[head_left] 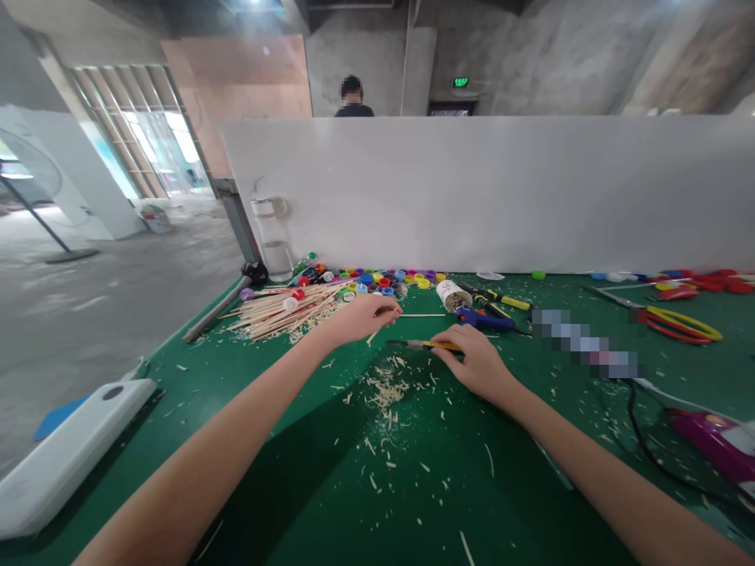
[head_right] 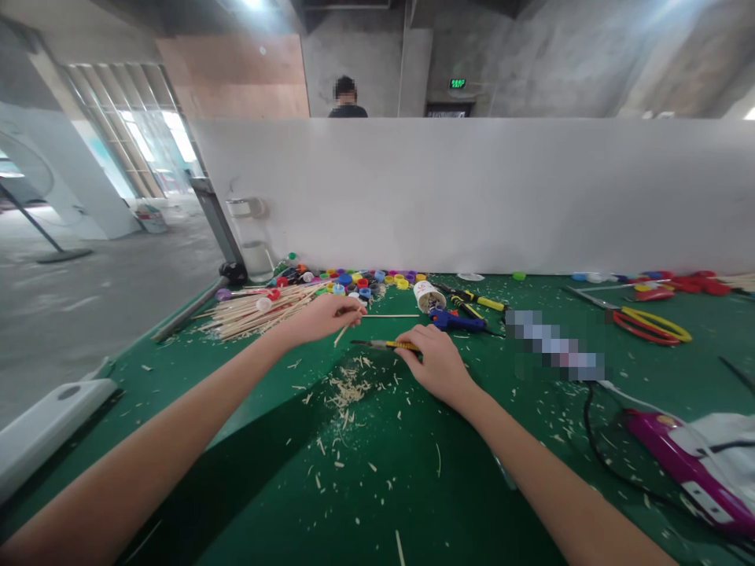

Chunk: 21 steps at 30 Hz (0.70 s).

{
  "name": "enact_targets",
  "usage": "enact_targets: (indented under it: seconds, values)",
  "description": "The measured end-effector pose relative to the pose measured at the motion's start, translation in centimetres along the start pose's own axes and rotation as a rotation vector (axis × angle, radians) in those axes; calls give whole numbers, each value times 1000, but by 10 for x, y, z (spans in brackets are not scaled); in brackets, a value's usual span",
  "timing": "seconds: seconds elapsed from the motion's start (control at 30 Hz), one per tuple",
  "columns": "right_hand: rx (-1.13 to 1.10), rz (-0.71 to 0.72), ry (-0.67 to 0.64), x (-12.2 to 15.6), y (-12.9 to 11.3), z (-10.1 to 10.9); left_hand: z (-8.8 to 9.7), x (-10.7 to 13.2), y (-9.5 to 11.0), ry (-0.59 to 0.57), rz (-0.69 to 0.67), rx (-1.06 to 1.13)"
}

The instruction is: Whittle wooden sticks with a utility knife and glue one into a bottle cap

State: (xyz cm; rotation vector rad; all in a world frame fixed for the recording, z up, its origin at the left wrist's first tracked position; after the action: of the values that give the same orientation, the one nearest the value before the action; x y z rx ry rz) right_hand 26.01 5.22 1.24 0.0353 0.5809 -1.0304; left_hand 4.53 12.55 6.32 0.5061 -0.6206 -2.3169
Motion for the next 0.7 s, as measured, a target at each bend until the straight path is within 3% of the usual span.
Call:
enact_targets:
  seconds: [0.23, 0.43, 0.7]
  values:
    - [-54, -24, 14, 0, 7, 4, -1, 2, 0, -49, 14, -45]
    - [68, 69, -56, 2, 2, 0, 4, 4, 2, -84, 63, -68]
    - [236, 37, 13, 2, 6, -5, 7, 8, -23, -200, 214, -321]
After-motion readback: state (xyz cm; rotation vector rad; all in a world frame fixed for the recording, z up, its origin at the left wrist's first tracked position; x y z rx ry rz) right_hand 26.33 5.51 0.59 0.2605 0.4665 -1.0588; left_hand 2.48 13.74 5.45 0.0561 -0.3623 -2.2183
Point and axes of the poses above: each hand's wrist, its own x-axis away from the middle knuckle, its own z-axis out of the back of the hand, y = z × x, the point moved 3 cm from there along -x, towards the middle knuckle, and after that the axes turned 2 degrees about -y, right-handed, at the moved point
